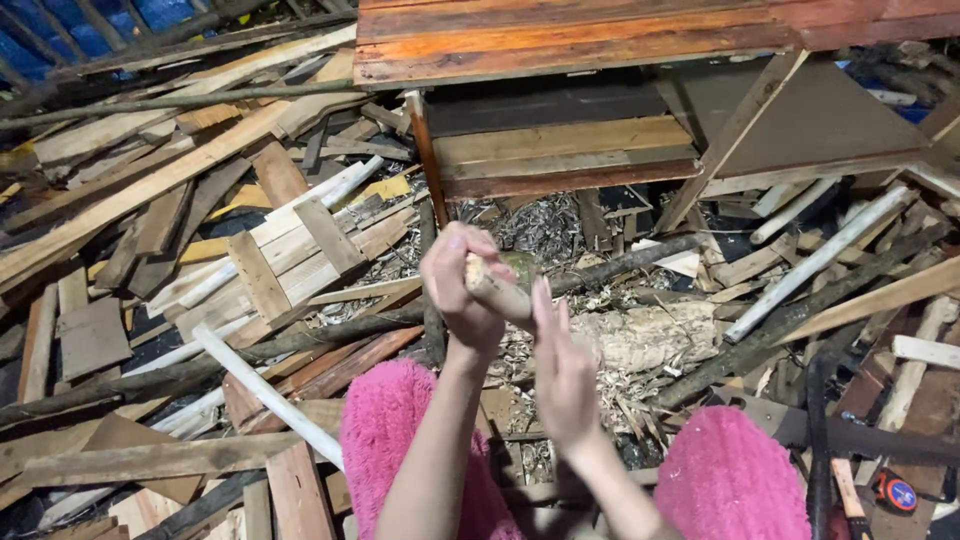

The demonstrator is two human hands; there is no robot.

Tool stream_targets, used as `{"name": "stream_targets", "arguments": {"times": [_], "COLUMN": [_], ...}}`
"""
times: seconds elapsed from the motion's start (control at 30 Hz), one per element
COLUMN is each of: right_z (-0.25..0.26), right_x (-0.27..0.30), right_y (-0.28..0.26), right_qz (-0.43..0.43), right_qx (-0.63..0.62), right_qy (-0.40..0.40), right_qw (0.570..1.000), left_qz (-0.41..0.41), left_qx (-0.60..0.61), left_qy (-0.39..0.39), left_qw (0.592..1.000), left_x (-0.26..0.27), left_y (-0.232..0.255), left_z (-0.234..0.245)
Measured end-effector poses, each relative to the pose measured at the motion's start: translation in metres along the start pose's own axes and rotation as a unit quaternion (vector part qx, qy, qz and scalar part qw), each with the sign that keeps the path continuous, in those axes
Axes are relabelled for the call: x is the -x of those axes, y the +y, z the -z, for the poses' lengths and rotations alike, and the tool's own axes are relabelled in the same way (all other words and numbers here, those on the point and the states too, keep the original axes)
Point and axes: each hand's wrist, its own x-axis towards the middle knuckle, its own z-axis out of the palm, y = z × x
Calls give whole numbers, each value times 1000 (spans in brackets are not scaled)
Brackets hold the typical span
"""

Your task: Whittling a wooden stick with a knife while sitting on the floor

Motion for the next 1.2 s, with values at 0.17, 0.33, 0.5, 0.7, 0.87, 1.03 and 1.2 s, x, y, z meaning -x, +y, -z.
{"name": "stream_targets", "arguments": {"times": [0.17,0.33,0.5,0.7,0.87,1.03,1.2], "right_z": [-5,9,8,28,23,1,16], "right_x": [15,1,74,52,41,14,16], "right_y": [5,-9,-25,-22,-14,24,6], "right_qz": [-29,-88,-73,-80,-76,-63,-135], "right_qx": [35,39,-47,-82,27,0,45], "right_qy": [-9,-26,-78,101,30,41,-68], "right_qw": [999,995,993,988,996,997,987], "left_qz": [145,170,190,177,194,118,141], "left_qx": [201,226,229,201,240,172,196], "left_qy": [56,30,90,17,20,41,19], "left_qw": [967,959,950,963,951,977,970], "left_x": [1,4,-4,-5,1,8,3], "left_y": [13,21,10,25,23,16,20], "left_z": [3,-6,6,4,-3,-21,-3]}}
